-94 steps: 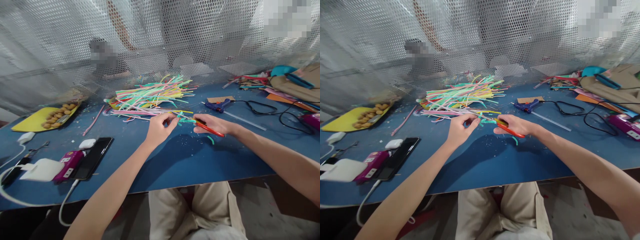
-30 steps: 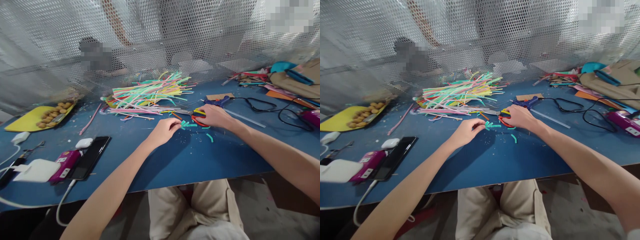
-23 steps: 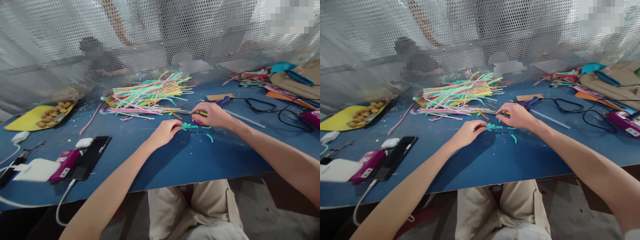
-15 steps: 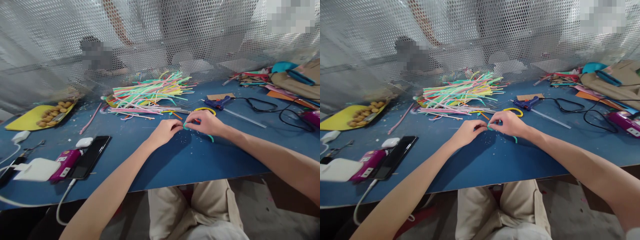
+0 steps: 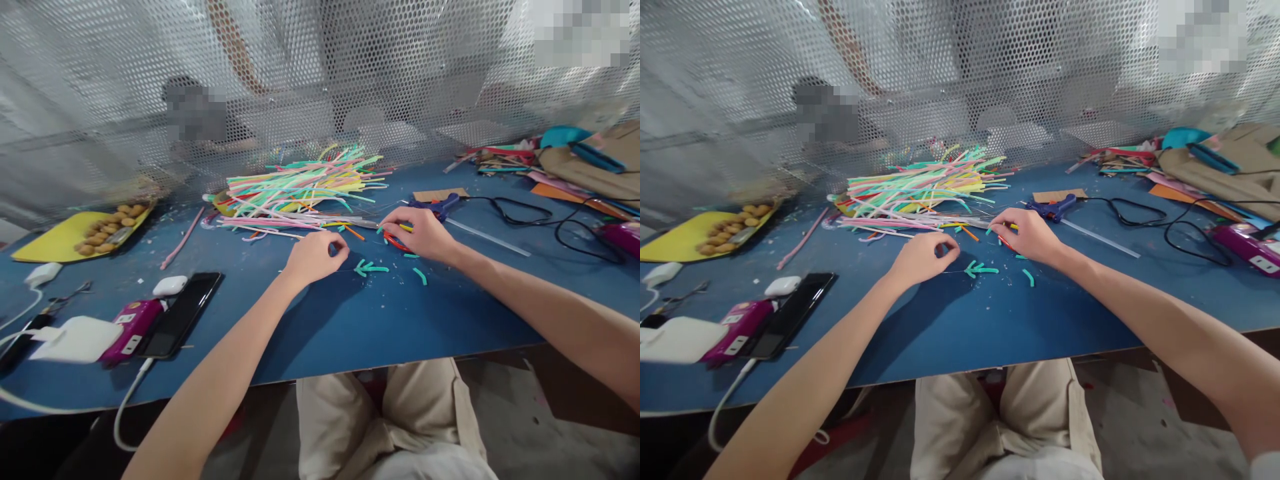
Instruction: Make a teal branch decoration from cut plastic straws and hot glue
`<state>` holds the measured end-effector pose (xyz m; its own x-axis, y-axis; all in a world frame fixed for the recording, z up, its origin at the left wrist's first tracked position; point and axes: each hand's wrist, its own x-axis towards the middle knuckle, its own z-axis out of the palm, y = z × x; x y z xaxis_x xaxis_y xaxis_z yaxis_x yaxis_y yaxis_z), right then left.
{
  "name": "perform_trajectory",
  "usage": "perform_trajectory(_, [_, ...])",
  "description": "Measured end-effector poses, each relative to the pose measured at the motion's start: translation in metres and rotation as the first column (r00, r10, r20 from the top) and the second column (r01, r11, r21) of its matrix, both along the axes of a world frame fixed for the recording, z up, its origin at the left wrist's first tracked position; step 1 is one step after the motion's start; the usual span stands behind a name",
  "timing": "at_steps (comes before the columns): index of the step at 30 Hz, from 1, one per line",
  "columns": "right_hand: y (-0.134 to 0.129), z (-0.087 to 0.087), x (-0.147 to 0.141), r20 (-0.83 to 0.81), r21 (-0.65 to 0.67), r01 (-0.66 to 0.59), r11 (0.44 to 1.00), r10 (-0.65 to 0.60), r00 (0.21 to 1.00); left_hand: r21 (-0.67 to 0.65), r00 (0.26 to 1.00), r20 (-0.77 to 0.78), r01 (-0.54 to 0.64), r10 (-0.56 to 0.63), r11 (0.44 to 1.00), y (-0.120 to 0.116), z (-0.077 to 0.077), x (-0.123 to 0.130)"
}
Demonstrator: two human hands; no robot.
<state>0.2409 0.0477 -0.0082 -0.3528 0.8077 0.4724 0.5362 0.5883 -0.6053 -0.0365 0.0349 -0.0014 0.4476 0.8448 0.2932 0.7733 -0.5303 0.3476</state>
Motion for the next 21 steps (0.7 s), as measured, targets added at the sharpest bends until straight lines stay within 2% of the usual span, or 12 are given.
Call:
perform_trajectory(3, [-0.003, -0.001, -0.005, 0.036, 0.025, -0.067, 0.997, 0.067, 0.997, 0.070, 0.993, 0.040, -0.113, 0.110, 0.991, 0.006, -0.002, -0.005])
perform_trajectory(6, [-0.006, -0.001, -0.008, 0.076, 0.034, -0.113, 0.993, 0.110, 0.991, 0.056, 0.986, 0.038, -0.164, 0.162, 0.985, 0.016, -0.008, -0.010])
perform_trajectory(9, [-0.007, -0.001, -0.008, 0.093, 0.010, -0.126, 0.992, 0.125, 0.988, 0.062, 0.997, 0.017, -0.080, 0.079, 0.995, 0.027, -0.018, -0.013])
perform_trajectory(11, [-0.006, -0.002, -0.008, 0.108, -0.009, -0.121, 0.993, 0.121, 0.987, 0.099, 0.999, -0.034, 0.010, -0.007, 0.995, 0.032, -0.024, -0.013])
perform_trajectory(13, [-0.006, -0.002, -0.008, 0.126, -0.014, -0.117, 0.993, 0.118, 0.985, 0.080, 0.994, -0.102, 0.053, -0.045, 0.995, 0.035, -0.029, -0.013])
perform_trajectory(17, [-0.006, -0.004, -0.009, 0.157, 0.012, -0.122, 0.992, 0.118, 0.981, 0.014, 0.977, -0.211, 0.014, -0.011, 1.000, 0.035, -0.032, -0.011])
perform_trajectory(21, [-0.004, -0.005, -0.009, 0.161, 0.032, -0.112, 0.993, 0.106, 0.981, 0.075, 0.970, -0.226, -0.077, 0.092, 0.994, 0.031, -0.028, -0.008])
